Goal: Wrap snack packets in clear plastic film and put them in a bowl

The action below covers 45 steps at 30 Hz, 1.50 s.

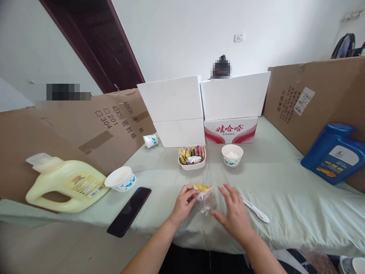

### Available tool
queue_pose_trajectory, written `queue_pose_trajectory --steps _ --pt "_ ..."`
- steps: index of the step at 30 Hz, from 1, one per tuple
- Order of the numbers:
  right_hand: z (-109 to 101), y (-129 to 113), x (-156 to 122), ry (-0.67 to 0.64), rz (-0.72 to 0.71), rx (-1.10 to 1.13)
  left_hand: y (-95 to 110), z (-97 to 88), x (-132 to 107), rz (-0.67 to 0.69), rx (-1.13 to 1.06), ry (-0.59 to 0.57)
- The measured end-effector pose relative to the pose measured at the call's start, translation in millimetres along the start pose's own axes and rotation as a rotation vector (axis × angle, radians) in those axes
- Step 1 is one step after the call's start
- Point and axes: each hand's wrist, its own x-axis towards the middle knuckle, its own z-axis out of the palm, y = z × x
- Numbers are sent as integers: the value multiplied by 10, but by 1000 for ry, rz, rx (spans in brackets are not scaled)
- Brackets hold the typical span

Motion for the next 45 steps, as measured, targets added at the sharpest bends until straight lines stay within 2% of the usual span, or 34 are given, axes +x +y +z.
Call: queue_pose_trajectory --steps 3,5,8,11,14,16,18,21,23,25,27,28,31,34,36,38,39,40,42,43,45 --pt "153 -275 87 -83 -45 92 46 -38 -28 44 -54 -23" --pt "244 -254 106 -87 -7 158 55 -50 -54 26 -96 16" --pt "294 13 95 -23 135 266 12 -48 -73 -147 -243 205" --pt "213 320 52 56 381 282 -65 -45 -50 -310 -397 434" --pt "77 497 -21 169 583 219 -111 -48 -30 -348 -382 576" --pt "14 538 -73 248 613 184 -103 -49 -46 -312 -289 596" --pt "-2 526 -107 264 600 190 -59 -45 -90 -189 -142 554" --pt "39 409 -94 213 575 290 52 -30 -167 138 104 371" --pt "78 279 -44 141 508 404 126 -17 -196 351 240 217" --pt "107 154 19 18 423 512 177 -5 -192 459 362 111" --pt "127 94 82 -61 404 552 200 5 -164 433 467 61" --pt "134 101 110 -53 437 537 202 11 -147 389 505 48" --pt "135 239 171 81 586 435 197 30 -112 279 548 42" --pt "66 337 177 218 651 360 197 38 -120 289 547 74" --pt "-28 262 146 346 573 290 214 30 -142 327 559 99" --pt "-141 85 105 386 349 258 252 12 -178 385 581 108" --pt "-193 -15 89 317 198 269 281 -2 -203 421 592 90" --pt "-236 -103 78 191 50 293 316 -20 -235 463 600 48" --pt "-278 -194 76 -91 -141 315 398 -67 -317 543 605 -115" --pt "-272 -185 81 -173 -166 302 439 -96 -362 571 598 -208" --pt "-199 -69 93 -167 -96 228 511 -159 -437 581 566 -350"
